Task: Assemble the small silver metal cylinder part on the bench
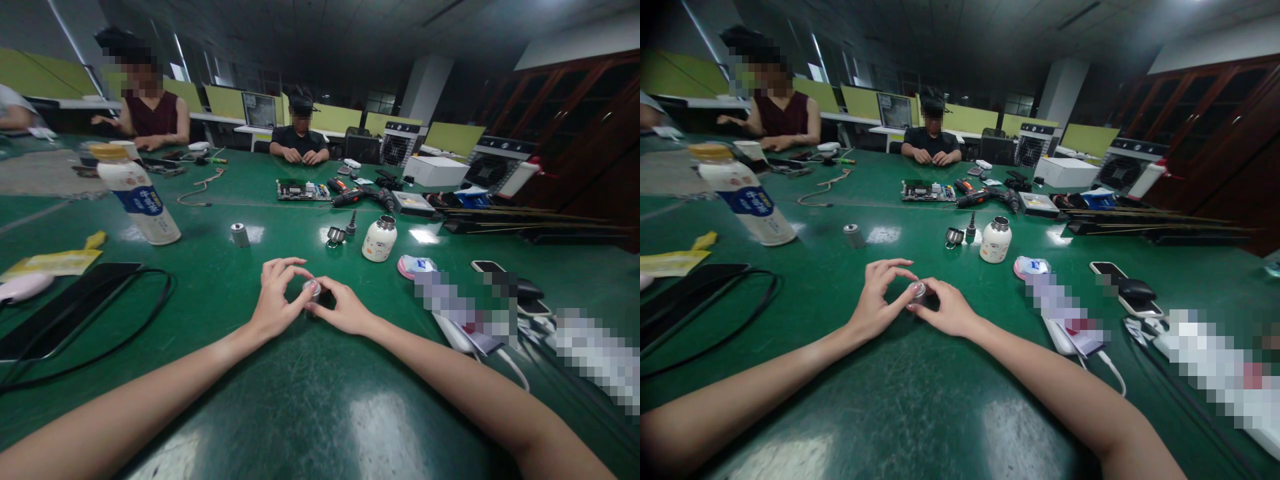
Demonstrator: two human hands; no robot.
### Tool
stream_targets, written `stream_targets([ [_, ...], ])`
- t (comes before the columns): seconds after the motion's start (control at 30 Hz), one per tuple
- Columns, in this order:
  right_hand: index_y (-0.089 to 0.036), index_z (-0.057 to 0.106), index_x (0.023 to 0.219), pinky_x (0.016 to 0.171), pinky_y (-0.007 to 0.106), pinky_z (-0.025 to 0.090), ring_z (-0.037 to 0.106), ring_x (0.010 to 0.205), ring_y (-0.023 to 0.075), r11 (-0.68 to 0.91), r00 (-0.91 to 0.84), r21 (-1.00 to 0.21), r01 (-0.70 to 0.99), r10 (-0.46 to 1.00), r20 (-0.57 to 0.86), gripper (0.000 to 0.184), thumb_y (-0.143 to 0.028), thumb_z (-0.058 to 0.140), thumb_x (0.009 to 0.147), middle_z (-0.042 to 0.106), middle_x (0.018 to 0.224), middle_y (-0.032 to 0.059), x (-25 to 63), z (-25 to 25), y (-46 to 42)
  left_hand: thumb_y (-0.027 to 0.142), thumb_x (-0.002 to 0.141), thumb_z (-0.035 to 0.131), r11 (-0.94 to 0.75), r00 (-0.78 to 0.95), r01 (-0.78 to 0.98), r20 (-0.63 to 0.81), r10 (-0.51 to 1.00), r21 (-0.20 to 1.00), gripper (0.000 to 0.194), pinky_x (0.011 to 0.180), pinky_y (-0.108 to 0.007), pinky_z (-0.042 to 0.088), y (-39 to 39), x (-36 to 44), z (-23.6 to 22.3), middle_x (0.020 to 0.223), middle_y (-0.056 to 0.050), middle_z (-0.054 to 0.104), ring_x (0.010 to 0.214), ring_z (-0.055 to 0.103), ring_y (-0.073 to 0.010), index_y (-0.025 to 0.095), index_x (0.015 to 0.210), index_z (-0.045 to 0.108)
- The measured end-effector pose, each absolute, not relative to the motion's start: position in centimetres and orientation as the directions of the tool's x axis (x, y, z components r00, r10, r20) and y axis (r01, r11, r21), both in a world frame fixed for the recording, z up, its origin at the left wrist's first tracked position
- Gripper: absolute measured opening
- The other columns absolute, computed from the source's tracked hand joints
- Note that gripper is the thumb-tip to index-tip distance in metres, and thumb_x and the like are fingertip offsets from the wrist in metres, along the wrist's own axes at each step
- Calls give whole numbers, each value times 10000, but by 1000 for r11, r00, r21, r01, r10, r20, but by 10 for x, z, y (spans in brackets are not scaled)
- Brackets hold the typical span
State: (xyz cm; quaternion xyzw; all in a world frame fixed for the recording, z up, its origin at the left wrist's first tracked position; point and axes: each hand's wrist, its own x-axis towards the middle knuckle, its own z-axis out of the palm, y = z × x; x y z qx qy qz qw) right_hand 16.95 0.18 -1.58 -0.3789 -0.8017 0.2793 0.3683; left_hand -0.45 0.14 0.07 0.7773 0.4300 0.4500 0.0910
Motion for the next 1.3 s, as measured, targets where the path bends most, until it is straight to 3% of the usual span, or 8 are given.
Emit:
stream_targets([
  [0.13, -198, 567, 1094, 787, 290, 465, 602, 855, 162, 552, -441, -733, 397, 815, 375, 318, -334, 660, 822, 654, 971, 26, 170, -15, 2, 317, 846, 599, -600, 223, 575, 599, 769, 556, 115, 999, -452, 348, 1, -4, 3, 1103, -47, 638, 1107, 457, -249, 236, 814, 675],
  [0.53, -195, 574, 1090, 757, 280, 458, 592, 837, 160, 551, -432, -729, 405, 819, 379, 323, -355, 657, 822, 653, 943, 22, 169, -15, 1, 332, 869, 574, -604, 196, 575, 625, 756, 551, 147, 969, -434, 356, 1, -4, 2, 1024, -39, 669, 1065, 496, -237, 250, 874, 696],
  [0.7, -194, 571, 1118, 793, 296, 467, 602, 866, 168, 539, -432, -739, 404, 825, 365, 357, -355, 670, 815, 661, 968, 30, 169, -14, 1, 400, 865, 579, -309, -99, 790, 609, 787, 529, 191, 895, -518, 311, 3, -7, -5, 971, -74, 658, 1037, 460, -307, 275, 867, 723],
  [0.8, -191, 575, 1109, 799, 299, 465, 601, 871, 171, 540, -433, -733, 413, 825, 364, 352, -354, 673, 812, 662, 978, 31, 170, -14, 0, 418, 803, 639, -169, -116, 860, 508, 853, 481, 170, 821, -560, 306, 10, -13, -13, 908, -108, 603, 979, 433, -347, 308, 781, 766],
  [0.93, -196, 575, 1106, 794, 295, 464, 601, 867, 168, 541, -438, -738, 403, 823, 363, 345, -353, 669, 814, 659, 970, 28, 170, -14, 1, 416, 799, 645, -143, -102, 865, 447, 889, 481, 159, 808, -552, 325, 16, -17, -15, 887, -104, 569, 946, 432, -339, 330, 801, 778],
  [1.1, -200, 565, 1125, 795, 294, 462, 605, 877, 170, 532, -434, -747, 399, 827, 357, 364, -355, 671, 813, 656, 976, 28, 169, -16, 1, 384, 873, 579, -355, -46, 780, 613, 789, 516, 206, 859, -450, 371, 8, -9, -3, 905, -73, 553, 963, 442, -278, 311, 963, 749],
  [1.2, -194, 571, 1090, 794, 291, 457, 602, 881, 170, 546, -435, -736, 399, 820, 373, 326, -347, 663, 817, 654, 985, 31, 169, -16, 1, 346, 879, 585, -553, 94, 705, 713, 694, 445, 177, 906, -409, 365, 1, -5, 0, 919, -55, 557, 978, 444, -245, 298, 934, 746],
  [1.3, -192, 575, 1056, 779, 284, 455, 592, 859, 165, 548, -433, -731, 406, 820, 375, 296, -352, 658, 820, 650, 962, 26, 169, -16, 1, 331, 867, 603, -598, 146, 677, 718, 680, 429, 154, 913, -404, 363, -2, -3, -1, 938, -53, 572, 987, 448, -239, 282, 903, 744],
])
